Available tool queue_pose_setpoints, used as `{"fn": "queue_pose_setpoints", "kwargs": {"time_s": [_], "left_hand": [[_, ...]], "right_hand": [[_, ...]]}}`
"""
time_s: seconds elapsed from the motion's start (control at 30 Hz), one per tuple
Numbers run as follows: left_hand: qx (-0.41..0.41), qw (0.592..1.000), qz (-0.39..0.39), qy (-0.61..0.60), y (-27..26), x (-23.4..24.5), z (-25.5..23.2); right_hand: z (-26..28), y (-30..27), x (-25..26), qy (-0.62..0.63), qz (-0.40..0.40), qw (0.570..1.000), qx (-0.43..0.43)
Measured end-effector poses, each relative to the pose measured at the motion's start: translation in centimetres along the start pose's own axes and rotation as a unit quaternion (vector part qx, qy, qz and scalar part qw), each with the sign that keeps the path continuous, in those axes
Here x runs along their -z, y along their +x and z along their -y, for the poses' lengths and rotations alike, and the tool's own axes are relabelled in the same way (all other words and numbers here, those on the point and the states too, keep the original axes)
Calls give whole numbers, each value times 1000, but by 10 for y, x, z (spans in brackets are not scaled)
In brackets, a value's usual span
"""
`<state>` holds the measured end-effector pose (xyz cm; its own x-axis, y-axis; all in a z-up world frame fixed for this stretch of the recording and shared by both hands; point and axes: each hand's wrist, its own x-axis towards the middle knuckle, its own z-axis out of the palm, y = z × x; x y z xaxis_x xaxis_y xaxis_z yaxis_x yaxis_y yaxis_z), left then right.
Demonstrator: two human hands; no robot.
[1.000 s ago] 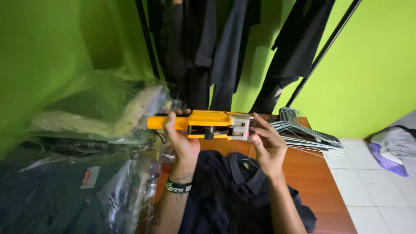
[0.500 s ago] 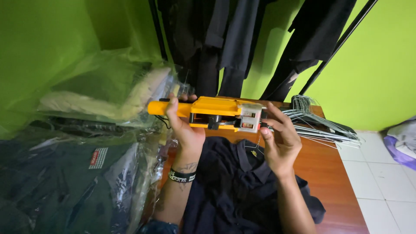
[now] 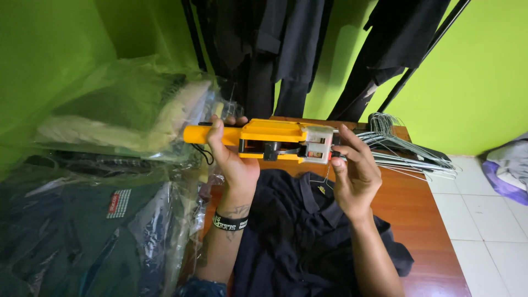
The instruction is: Unpacking a folded shirt from its plastic sleeve, placing it onto a wire hanger, and inspecting a price labeller.
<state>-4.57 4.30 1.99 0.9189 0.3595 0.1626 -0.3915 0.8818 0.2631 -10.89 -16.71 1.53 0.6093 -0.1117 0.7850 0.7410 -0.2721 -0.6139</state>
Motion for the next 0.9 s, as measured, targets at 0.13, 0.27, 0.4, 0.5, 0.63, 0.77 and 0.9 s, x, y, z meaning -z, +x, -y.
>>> {"fn": "queue_pose_setpoints", "kwargs": {"time_s": [0.13,0.27,0.4,0.5,0.63,0.77,0.9], "left_hand": [[0,1000,-5,7,0,2,1],[-1,1000,1,11,-3,-3,-2],[2,1000,12,8,-3,-3,-3],[8,1000,14,7,-1,0,-3],[8,1000,22,4,0,2,-2],[0,1000,13,3,-1,-2,-1],[-1,1000,12,10,-3,-3,-1]], "right_hand": [[-1,-1,1,-35,-3,999,1],[-3,0,1,-23,-6,1000,2],[-3,-1,2,-19,-6,1000,-1],[-1,1,2,4,-3,1000,-4],[-2,2,3,17,7,1000,-18],[-4,1,1,-1,0,1000,-12],[-7,-2,1,8,-13,1000,-14]]}}
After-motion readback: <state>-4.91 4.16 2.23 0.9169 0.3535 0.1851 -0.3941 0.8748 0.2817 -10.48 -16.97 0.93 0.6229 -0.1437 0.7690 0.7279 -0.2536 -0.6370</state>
